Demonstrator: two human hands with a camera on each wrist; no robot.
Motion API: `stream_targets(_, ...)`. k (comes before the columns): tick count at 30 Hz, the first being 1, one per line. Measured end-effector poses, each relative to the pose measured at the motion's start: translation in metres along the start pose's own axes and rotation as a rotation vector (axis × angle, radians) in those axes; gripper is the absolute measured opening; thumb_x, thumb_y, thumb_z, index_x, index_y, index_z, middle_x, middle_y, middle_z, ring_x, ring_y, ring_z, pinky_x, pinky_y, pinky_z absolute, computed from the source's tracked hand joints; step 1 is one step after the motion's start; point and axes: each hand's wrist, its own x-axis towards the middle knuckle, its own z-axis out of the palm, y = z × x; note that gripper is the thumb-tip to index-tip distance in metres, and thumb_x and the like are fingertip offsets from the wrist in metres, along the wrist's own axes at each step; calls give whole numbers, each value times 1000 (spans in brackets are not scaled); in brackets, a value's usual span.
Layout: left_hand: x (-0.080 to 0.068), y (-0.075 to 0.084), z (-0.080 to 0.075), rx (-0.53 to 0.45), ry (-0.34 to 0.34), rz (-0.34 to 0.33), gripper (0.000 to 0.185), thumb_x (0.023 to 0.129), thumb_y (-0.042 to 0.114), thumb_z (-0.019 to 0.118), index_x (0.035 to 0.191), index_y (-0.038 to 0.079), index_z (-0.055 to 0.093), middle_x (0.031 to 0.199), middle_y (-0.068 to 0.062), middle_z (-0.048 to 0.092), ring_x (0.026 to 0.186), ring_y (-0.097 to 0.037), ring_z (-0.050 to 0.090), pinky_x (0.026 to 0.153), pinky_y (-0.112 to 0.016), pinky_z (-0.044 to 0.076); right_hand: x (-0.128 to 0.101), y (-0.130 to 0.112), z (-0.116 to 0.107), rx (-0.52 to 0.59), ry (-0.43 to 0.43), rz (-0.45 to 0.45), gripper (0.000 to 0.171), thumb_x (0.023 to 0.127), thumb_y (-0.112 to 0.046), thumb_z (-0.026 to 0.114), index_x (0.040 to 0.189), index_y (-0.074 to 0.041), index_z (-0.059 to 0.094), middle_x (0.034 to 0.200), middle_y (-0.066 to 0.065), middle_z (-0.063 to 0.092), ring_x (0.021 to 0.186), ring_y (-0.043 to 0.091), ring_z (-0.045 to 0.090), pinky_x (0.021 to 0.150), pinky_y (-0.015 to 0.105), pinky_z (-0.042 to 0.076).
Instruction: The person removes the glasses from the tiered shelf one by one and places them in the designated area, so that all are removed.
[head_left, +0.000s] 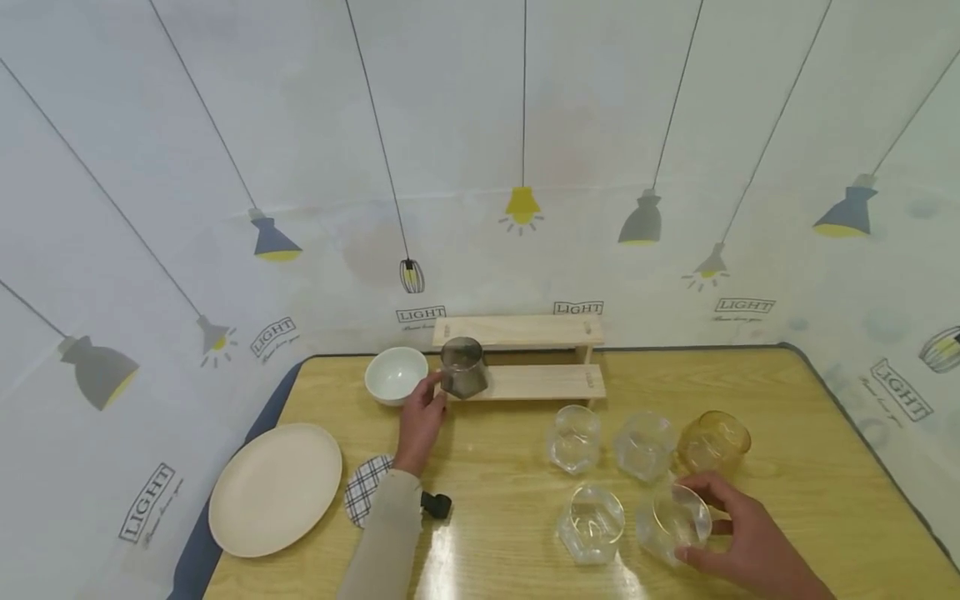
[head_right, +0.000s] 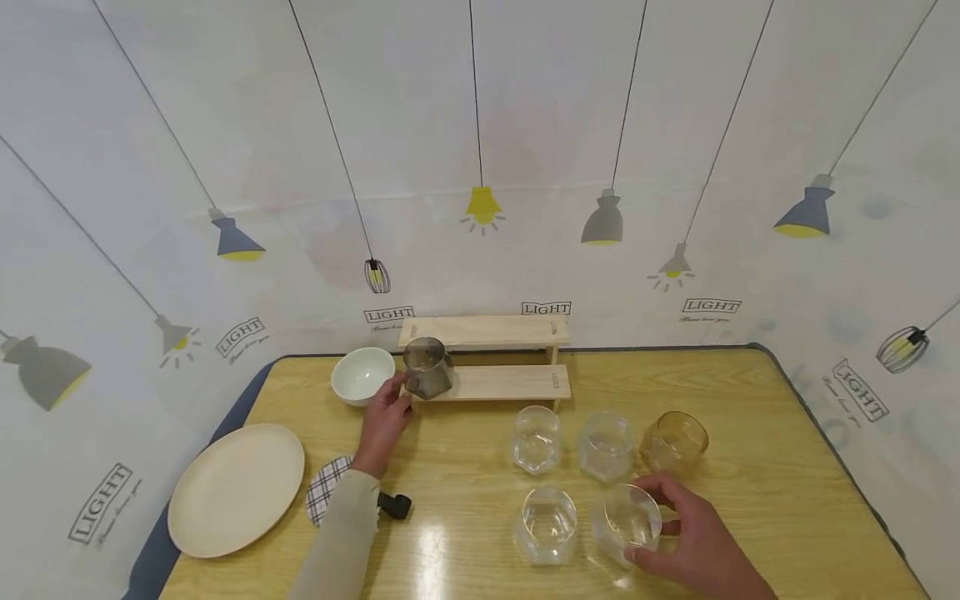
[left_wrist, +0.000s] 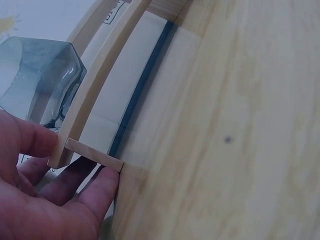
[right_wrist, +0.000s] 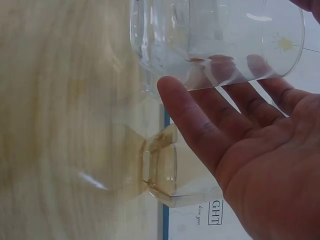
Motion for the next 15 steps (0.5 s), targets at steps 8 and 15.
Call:
stream_targets(8,2,-4,0,-16,-12,10,43,106,17,55,149,18,60,168,-4,43,126,-25,60,92,-38,55,-4,1,4,41,-40,86,63,87,-19,88,141,-13,56,136,14,62,115,-1,64,77,31,63)
stream_targets(15,1,-3,0,-27,-4,0,42,106,16,55,147,19,61,168,-4,43,135,-25,57,92,-36,55,-5,-1,3,30,-56,99,65,89,-21,86,145,-13,53,142,9,59,120,-8,58,81,28,61)
